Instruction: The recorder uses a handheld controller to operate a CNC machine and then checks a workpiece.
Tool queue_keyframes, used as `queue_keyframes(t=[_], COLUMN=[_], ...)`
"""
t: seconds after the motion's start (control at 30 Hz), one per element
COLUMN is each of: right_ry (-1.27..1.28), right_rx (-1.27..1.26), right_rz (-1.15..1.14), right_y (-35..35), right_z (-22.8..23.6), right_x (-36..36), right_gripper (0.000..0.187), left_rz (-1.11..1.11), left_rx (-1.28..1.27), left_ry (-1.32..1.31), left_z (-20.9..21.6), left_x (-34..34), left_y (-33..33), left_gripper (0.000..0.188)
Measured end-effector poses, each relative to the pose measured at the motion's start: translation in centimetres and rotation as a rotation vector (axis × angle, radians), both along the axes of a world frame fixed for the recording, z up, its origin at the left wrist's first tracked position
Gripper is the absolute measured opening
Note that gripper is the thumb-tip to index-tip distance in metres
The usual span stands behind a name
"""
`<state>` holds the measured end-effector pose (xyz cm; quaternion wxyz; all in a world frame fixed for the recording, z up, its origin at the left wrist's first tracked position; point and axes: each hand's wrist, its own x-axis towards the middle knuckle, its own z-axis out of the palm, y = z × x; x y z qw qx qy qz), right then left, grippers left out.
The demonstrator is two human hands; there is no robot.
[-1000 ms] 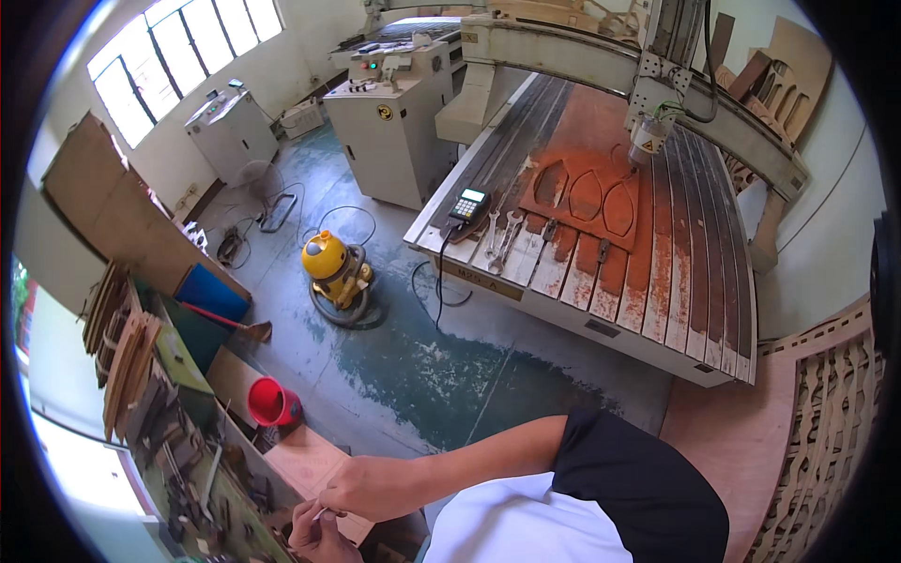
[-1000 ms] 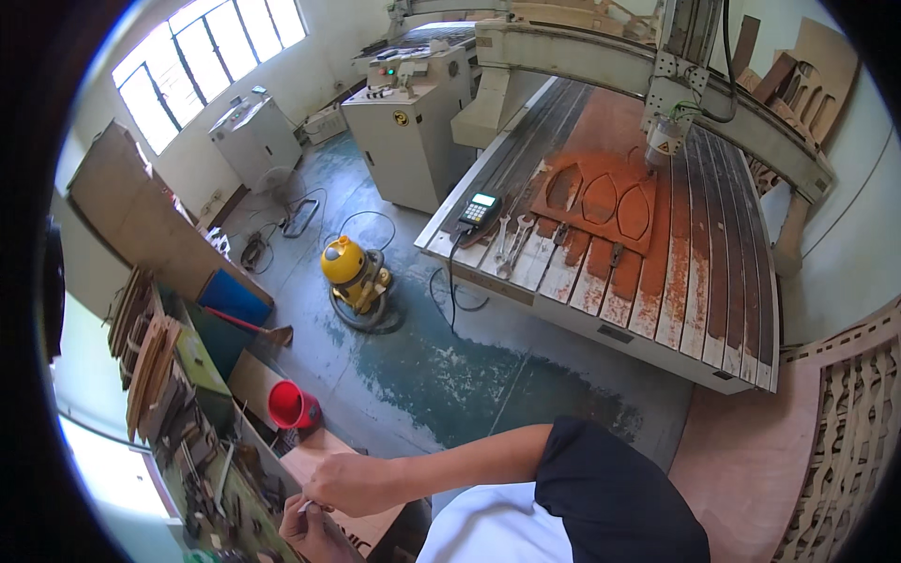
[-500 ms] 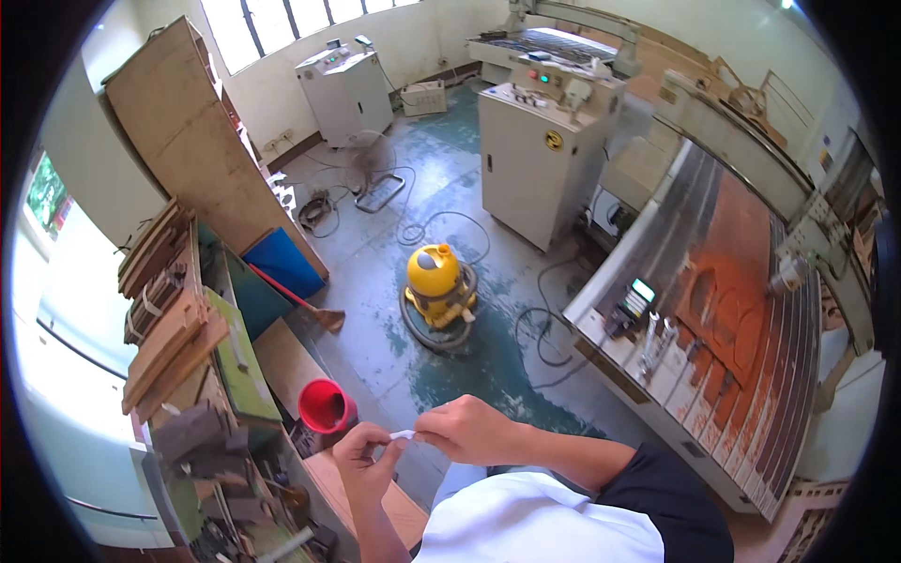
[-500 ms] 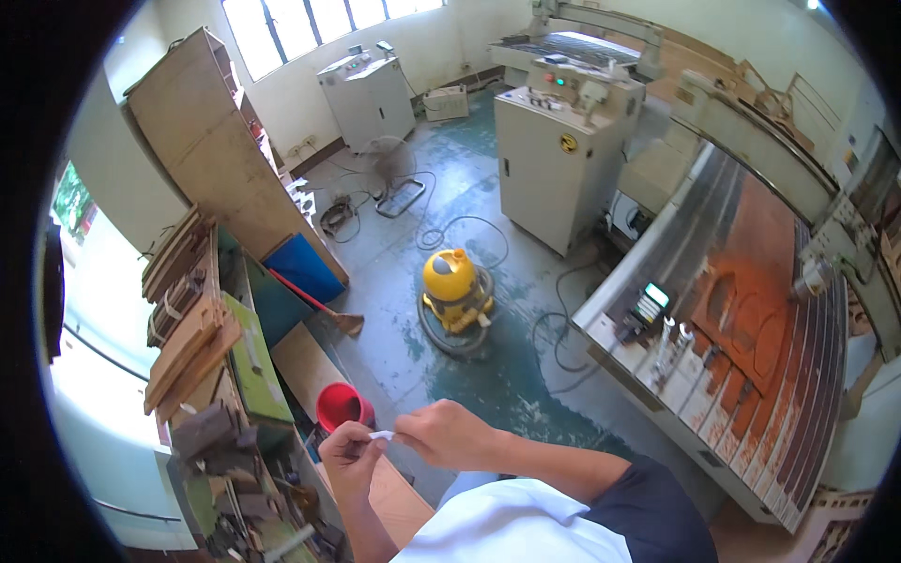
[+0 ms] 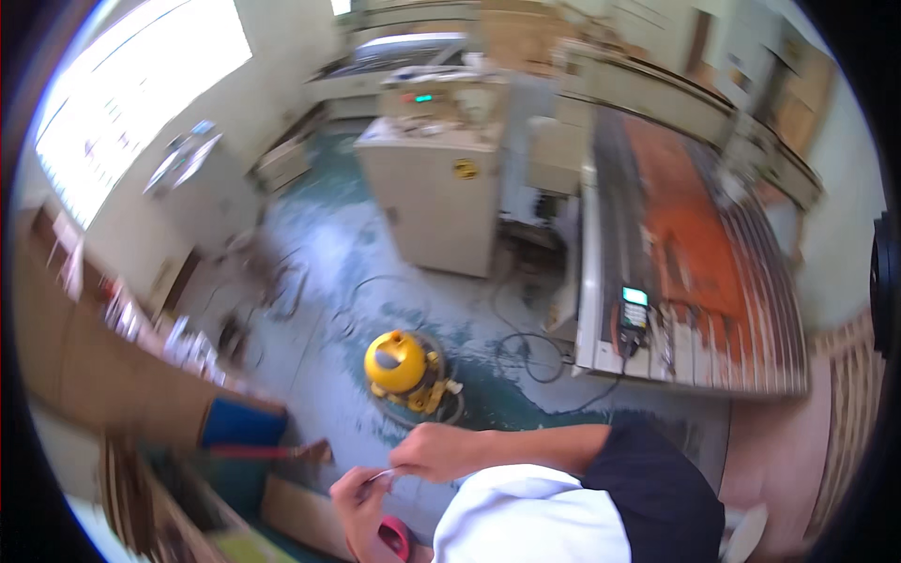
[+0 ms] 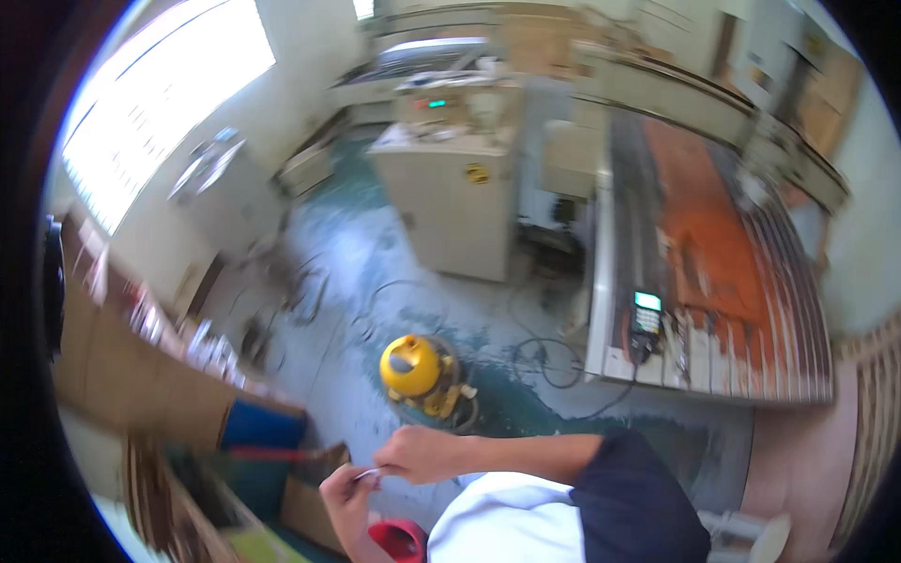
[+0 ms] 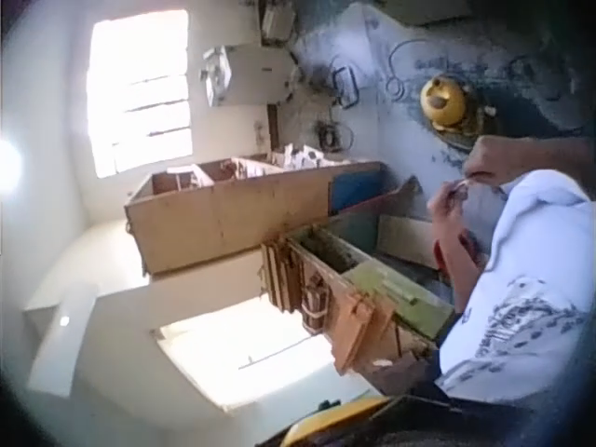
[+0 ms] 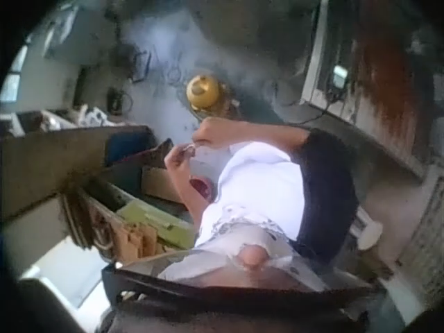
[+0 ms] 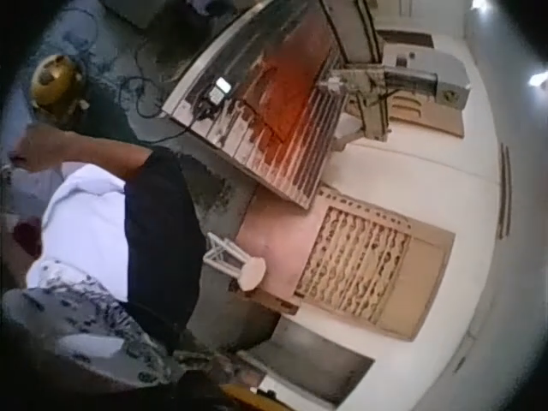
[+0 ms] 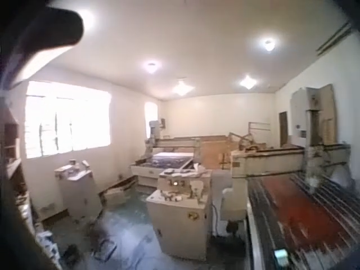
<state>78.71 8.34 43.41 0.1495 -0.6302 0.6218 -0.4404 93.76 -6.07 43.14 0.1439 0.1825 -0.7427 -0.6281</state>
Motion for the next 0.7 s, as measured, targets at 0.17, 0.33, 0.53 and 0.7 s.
queue_keyframes(t=[0.17,0.33,0.53,0.7], right_ry=[-0.035,-0.044,-0.079,-0.133], right_rx=[-0.012,-0.029,0.045,-0.026], right_rz=[-0.131,-0.278,-0.385,-0.568], right_y=[-8.6,-15.7,-27.3,-37.6], right_z=[1.3,2.3,0.9,0.1], right_x=[-5.6,-10.4,-15.6,-20.2], right_gripper=[0.018,0.020,0.019,0.014], left_rz=[-0.131,-0.222,-0.500,-0.772], left_rx=[-0.187,-0.071,-0.152,-0.484], left_ry=[-0.040,-0.057,-0.048,0.014], left_z=[0.6,3.8,0.0,3.6], left_x=[-7.1,-14.7,-22.2,-32.0], left_y=[-11.6,-19.6,-33.9,-43.3], left_gripper=[0.003,0.012,0.013,0.013])
